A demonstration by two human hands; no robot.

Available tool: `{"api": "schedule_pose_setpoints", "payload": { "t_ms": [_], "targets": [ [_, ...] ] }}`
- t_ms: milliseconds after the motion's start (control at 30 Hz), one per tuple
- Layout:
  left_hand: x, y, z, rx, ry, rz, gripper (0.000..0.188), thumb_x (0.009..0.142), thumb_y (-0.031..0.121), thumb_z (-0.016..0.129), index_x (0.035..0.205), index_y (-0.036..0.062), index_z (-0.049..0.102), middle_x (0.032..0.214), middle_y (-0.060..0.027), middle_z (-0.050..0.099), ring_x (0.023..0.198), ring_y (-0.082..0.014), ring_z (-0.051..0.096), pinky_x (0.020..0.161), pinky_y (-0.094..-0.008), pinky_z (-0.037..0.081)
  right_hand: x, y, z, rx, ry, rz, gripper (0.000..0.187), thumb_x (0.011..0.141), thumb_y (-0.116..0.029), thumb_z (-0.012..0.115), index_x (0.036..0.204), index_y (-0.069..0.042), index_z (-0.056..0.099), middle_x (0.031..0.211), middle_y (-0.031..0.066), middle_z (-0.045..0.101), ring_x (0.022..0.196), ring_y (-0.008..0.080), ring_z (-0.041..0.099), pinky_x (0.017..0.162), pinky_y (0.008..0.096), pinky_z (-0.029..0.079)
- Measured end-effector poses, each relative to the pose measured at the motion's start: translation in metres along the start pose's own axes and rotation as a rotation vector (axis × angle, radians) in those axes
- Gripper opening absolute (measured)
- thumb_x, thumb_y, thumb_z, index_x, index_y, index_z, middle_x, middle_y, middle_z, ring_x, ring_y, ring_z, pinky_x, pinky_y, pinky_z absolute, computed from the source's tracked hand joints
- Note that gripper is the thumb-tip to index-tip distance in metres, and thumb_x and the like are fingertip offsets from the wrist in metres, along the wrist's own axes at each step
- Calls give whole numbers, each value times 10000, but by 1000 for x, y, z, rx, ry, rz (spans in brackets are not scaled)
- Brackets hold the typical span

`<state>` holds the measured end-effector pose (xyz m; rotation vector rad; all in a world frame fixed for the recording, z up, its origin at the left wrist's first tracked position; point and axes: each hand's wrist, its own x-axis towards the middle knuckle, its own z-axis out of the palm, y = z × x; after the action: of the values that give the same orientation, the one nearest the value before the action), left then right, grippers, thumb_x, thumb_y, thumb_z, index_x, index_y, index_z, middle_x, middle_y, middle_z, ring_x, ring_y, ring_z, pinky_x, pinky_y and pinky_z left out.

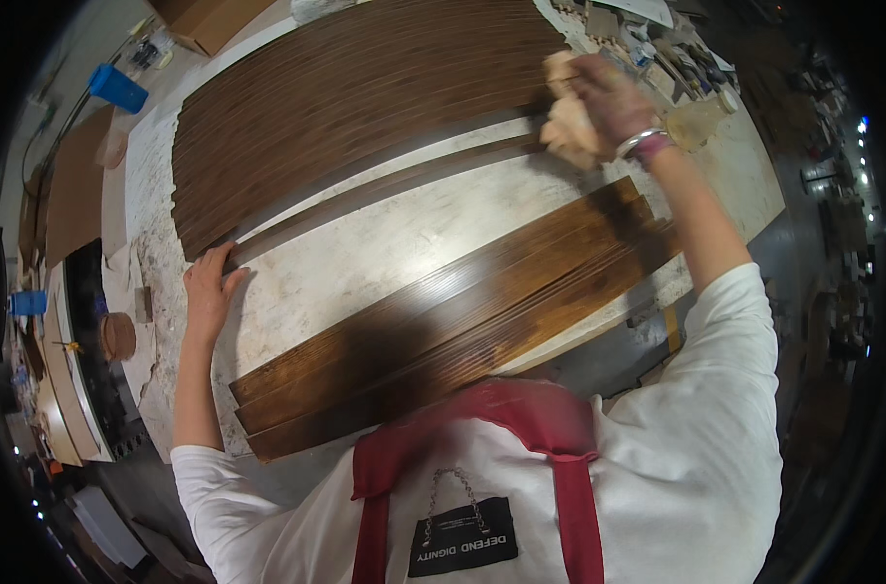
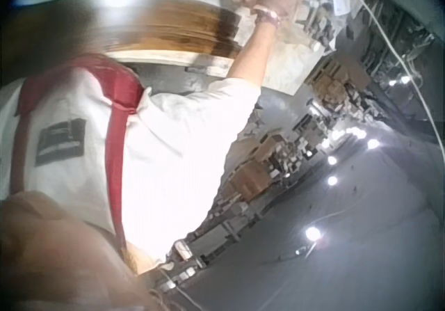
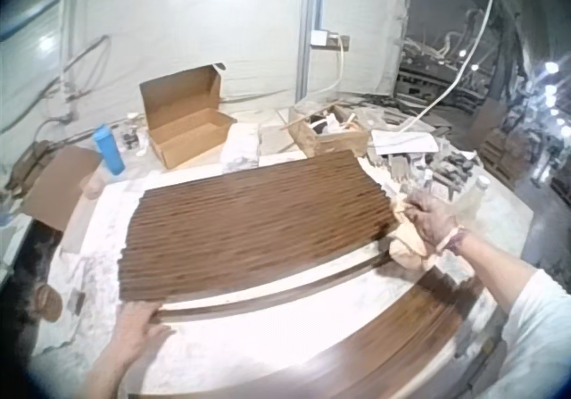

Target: The person applies a liquid from a bottle onto a cloth and wipes it onto wood strips, staining them one by one.

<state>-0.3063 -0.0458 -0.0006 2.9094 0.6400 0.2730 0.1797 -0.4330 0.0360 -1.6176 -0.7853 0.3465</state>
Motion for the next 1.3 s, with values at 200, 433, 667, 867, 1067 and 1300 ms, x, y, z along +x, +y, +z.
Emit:
{"api": "schedule_pose_setpoints", "payload": {
  "t_ms": [200, 433, 667, 867, 1067, 1300],
  "targets": [
    [14, -12, 31, -127, 82, 46, 191, 894, 245, 606, 993, 82, 605, 903, -88, 613, 863, -302, 546, 802, -425, 364, -23, -14, 209, -731, -477, -473, 100, 874, -201, 576, 831, -117, 610, 828, 56, 626, 769, 209, 618, 689, 357, 520],
    [3, -10, 33, -140, 114, 30, 168, 875, 206, 619, 993, 86, 608, 908, -71, 599, 869, -282, 534, 811, -416, 356, -38, -27, 244, -712, -604, -904, 106, 773, -87, 627, 873, -106, 598, 855, 72, 611, 785, 250, 637, 600, 367, 532],
    [7, -1, 36, -98, 162, 38, 183, 872, 235, 622, 985, 93, 602, 907, -60, 581, 883, -270, 527, 826, -411, 353, -37, -29, 233, -1041, -708, -431, 134, 905, -226, 517, 970, -131, 586, 983, 94, 614, 827, 282, 631, 657, 394, 524],
    [7, -3, 34, -144, 123, 59, 189, 872, 240, 624, 981, 87, 602, 904, -66, 582, 877, -274, 526, 816, -411, 356, -38, -58, 236, -976, -801, -324, 355, 970, -399, 402, 1005, -104, 597, 960, 106, 643, 825, 307, 633, 739, 405, 508],
    [9, 5, 32, -101, 111, 68, 178, 885, 226, 606, 990, 82, 609, 911, -73, 595, 869, -282, 531, 791, -411, 354, -48, -41, 288, -789, -806, -146, 308, 947, -383, 448, 951, -114, 599, 875, 93, 640, 719, 267, 644, 583, 361, 523],
    [13, 1, 28, -148, 80, 70, 185, 883, 228, 607, 990, 78, 607, 901, -77, 596, 855, -286, 532, 786, -407, 352, -50, -20, 209, -863, -647, -210, 380, 944, -495, 473, 989, -168, 660, 936, 42, 675, 762, 156, 632, 657, 308, 516]
  ]
}}
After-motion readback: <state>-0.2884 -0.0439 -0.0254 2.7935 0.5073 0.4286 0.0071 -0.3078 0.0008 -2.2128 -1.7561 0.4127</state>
